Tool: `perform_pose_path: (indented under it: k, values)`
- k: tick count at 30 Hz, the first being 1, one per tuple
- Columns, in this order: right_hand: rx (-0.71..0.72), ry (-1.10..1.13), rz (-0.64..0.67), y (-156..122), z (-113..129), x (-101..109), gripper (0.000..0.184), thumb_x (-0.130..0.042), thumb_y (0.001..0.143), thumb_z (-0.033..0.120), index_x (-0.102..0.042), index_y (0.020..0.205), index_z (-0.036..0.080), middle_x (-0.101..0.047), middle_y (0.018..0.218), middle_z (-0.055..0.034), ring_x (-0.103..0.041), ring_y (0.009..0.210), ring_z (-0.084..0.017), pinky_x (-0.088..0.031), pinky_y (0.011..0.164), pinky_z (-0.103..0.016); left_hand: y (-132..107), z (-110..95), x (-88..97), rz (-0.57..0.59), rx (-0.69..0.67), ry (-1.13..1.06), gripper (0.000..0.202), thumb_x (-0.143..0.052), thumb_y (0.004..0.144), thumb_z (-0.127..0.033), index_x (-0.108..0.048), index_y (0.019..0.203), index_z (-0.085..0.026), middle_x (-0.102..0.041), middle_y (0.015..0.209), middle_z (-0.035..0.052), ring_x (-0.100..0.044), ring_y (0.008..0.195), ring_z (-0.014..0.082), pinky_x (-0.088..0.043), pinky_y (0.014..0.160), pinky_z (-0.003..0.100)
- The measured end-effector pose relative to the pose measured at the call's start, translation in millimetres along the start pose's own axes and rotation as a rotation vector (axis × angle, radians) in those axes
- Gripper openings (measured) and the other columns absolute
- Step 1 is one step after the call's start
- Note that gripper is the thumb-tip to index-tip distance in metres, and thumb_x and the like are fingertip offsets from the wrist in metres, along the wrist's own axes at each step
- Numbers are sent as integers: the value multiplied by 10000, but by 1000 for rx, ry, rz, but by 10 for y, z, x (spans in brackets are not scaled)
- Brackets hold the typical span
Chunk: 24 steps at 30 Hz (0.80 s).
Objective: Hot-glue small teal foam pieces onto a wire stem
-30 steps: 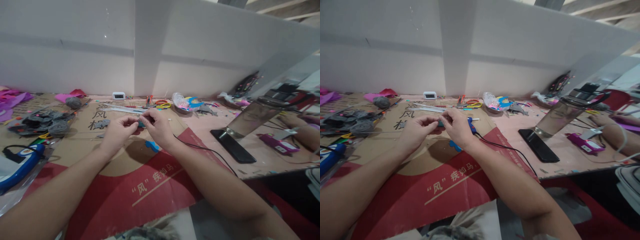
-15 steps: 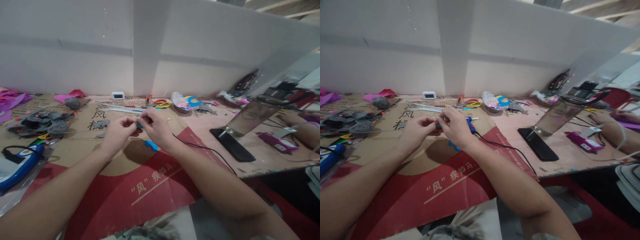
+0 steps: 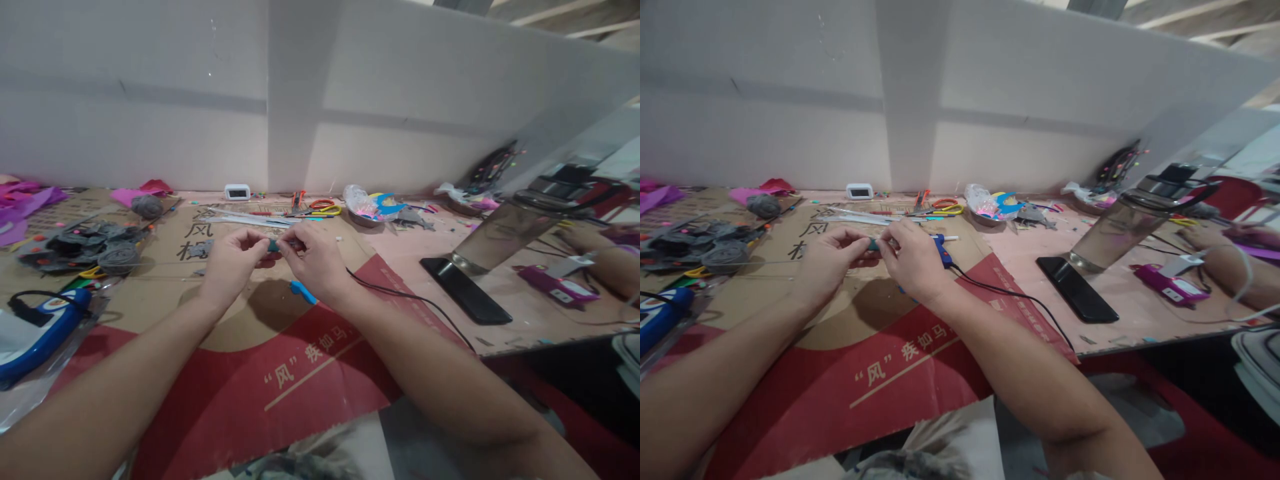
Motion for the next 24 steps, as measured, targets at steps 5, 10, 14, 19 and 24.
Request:
perform_pose_path:
  k: [5,10,14,19,24]
  values:
    - [-108,75,22,6,-4,-23,149,-609,853,223,-582,713,179,-553,687,9,-466,653,-116,-358,640,-259,8,29,11,3,-19,-9,171,-730,703,-280,-628,740,-148,-688,685,16,-676,607,149,-598,661,326]
    - [-219,171,50,15,-21,-35,186,-606,848,253,-590,678,179,-553,646,20,-458,622,-106,-346,617,-250,3,39,1,9,-21,-18,175,-734,696,-288,-633,753,-156,-692,687,12,-682,610,155,-595,662,323]
    - [-266,208,49,18,-25,-34,196,-606,843,268,-598,669,177,-552,630,20,-457,616,-106,-343,611,-247,-8,32,-12,11,-22,-5,187,-735,694,-302,-634,752,-155,-690,680,18,-690,622,171,-595,658,330]
    - [-293,205,54,16,-24,-33,195,-601,838,267,-589,665,180,-549,619,22,-454,610,-105,-341,607,-244,-21,27,-19,35,-36,3,176,-725,713,-297,-637,769,-155,-691,691,17,-690,621,166,-601,678,337]
    - [-292,177,69,16,-32,-23,193,-601,834,263,-586,660,181,-554,620,23,-459,613,-104,-341,613,-244,-32,18,-33,104,-19,2,166,-691,738,-298,-627,787,-154,-691,707,16,-699,634,173,-602,696,353]
Point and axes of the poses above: each hand's wrist, its own y-axis towards the middle knuckle, its own x-axis out of the back of the hand, z = x × y, the point moved 3 cm from there along y, towards the middle knuckle
